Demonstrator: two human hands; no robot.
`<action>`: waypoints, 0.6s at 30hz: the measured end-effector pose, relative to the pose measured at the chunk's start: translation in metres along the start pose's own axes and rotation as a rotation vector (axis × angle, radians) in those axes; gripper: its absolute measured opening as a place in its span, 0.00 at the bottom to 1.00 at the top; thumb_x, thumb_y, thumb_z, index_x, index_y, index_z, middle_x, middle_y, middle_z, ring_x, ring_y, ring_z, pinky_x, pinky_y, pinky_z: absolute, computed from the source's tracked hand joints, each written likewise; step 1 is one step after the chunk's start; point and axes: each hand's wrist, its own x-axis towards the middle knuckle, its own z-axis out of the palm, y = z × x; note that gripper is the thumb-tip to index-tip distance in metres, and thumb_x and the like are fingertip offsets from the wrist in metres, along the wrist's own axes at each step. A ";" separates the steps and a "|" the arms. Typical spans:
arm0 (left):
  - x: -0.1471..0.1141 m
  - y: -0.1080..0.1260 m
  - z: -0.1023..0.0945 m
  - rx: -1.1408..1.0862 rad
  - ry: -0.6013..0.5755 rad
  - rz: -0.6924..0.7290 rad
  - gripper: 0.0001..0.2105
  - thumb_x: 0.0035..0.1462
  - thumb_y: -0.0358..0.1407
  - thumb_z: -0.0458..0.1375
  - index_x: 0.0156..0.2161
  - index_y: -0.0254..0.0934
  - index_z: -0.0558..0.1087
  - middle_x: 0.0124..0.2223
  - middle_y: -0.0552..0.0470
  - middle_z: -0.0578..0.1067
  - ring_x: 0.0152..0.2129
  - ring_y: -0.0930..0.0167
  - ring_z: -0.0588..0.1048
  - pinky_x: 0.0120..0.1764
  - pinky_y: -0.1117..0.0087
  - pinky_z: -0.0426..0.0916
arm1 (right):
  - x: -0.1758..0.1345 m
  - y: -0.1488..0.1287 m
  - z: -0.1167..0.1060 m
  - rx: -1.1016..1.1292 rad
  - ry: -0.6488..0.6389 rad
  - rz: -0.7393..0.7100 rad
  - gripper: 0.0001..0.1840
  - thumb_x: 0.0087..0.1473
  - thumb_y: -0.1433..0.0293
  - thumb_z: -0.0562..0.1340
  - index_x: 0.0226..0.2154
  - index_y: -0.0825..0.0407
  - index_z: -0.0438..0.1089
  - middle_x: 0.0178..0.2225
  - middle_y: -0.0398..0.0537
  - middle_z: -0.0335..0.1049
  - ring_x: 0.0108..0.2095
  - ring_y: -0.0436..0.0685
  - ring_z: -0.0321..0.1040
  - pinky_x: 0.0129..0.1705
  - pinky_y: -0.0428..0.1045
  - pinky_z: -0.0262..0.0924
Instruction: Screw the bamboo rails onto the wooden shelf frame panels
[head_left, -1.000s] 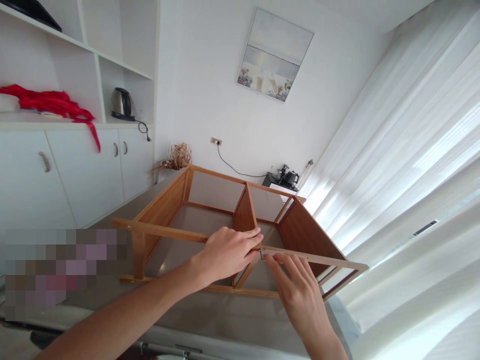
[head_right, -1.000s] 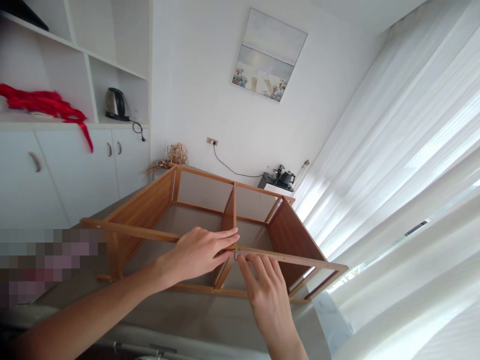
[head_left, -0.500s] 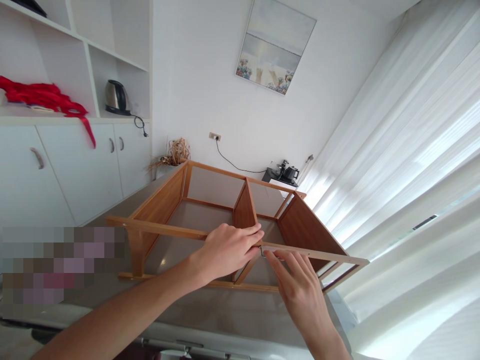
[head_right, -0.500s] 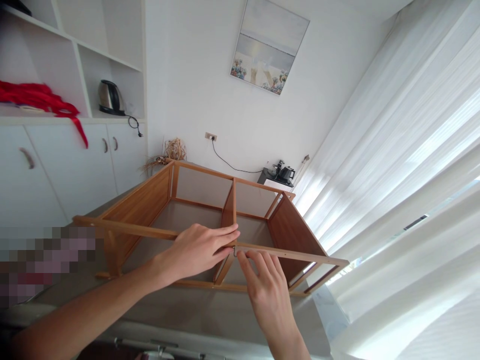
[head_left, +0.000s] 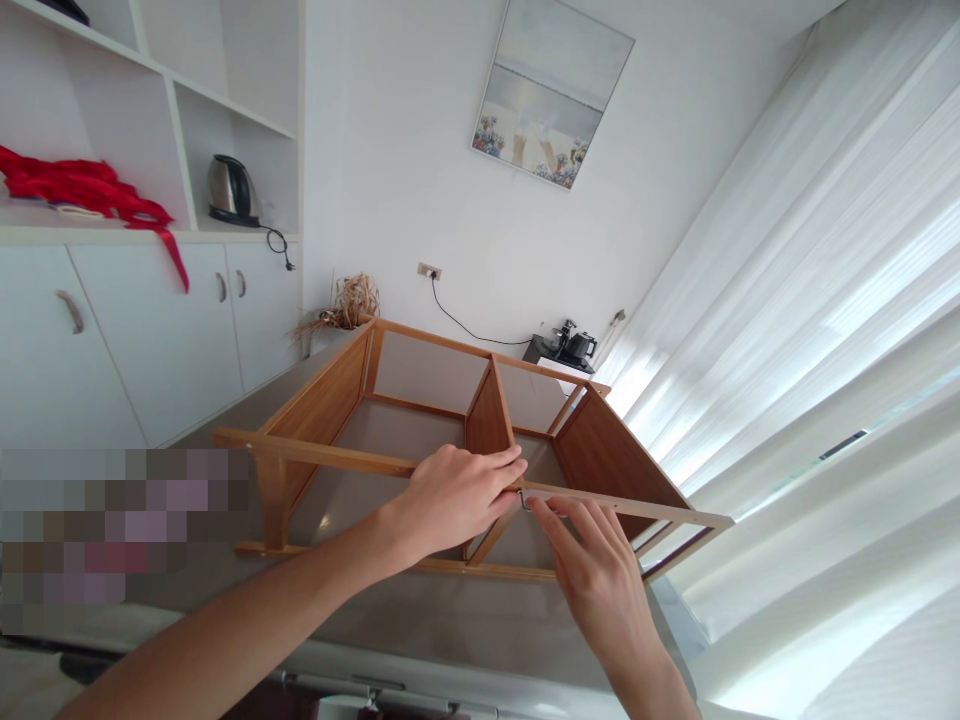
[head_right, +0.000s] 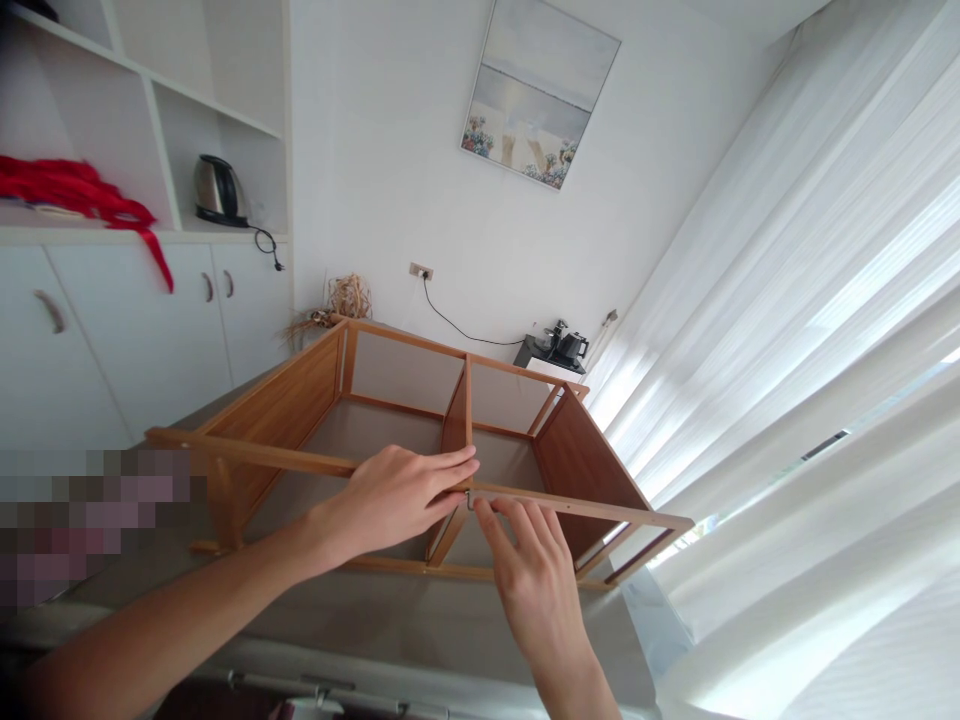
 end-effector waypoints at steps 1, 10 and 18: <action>0.000 0.000 0.000 0.003 -0.003 0.001 0.17 0.68 0.41 0.52 0.59 0.44 0.73 0.65 0.59 0.69 0.40 0.65 0.83 0.37 0.62 0.79 | 0.000 0.000 0.000 0.004 0.002 0.002 0.22 0.62 0.84 0.55 0.55 0.53 0.68 0.44 0.52 0.70 0.42 0.57 0.64 0.45 0.54 0.60; 0.000 0.002 -0.003 0.002 -0.017 0.002 0.18 0.68 0.40 0.51 0.59 0.44 0.73 0.65 0.61 0.69 0.40 0.65 0.83 0.37 0.61 0.80 | 0.004 -0.003 0.000 -0.015 0.014 0.007 0.20 0.63 0.82 0.56 0.54 0.54 0.69 0.43 0.51 0.71 0.41 0.56 0.65 0.44 0.53 0.60; 0.000 0.002 -0.004 -0.015 -0.007 0.004 0.18 0.68 0.39 0.51 0.59 0.43 0.73 0.64 0.57 0.69 0.41 0.65 0.83 0.37 0.63 0.79 | 0.007 -0.004 -0.001 -0.026 0.034 -0.009 0.20 0.62 0.84 0.55 0.54 0.55 0.69 0.42 0.51 0.71 0.40 0.56 0.65 0.44 0.53 0.60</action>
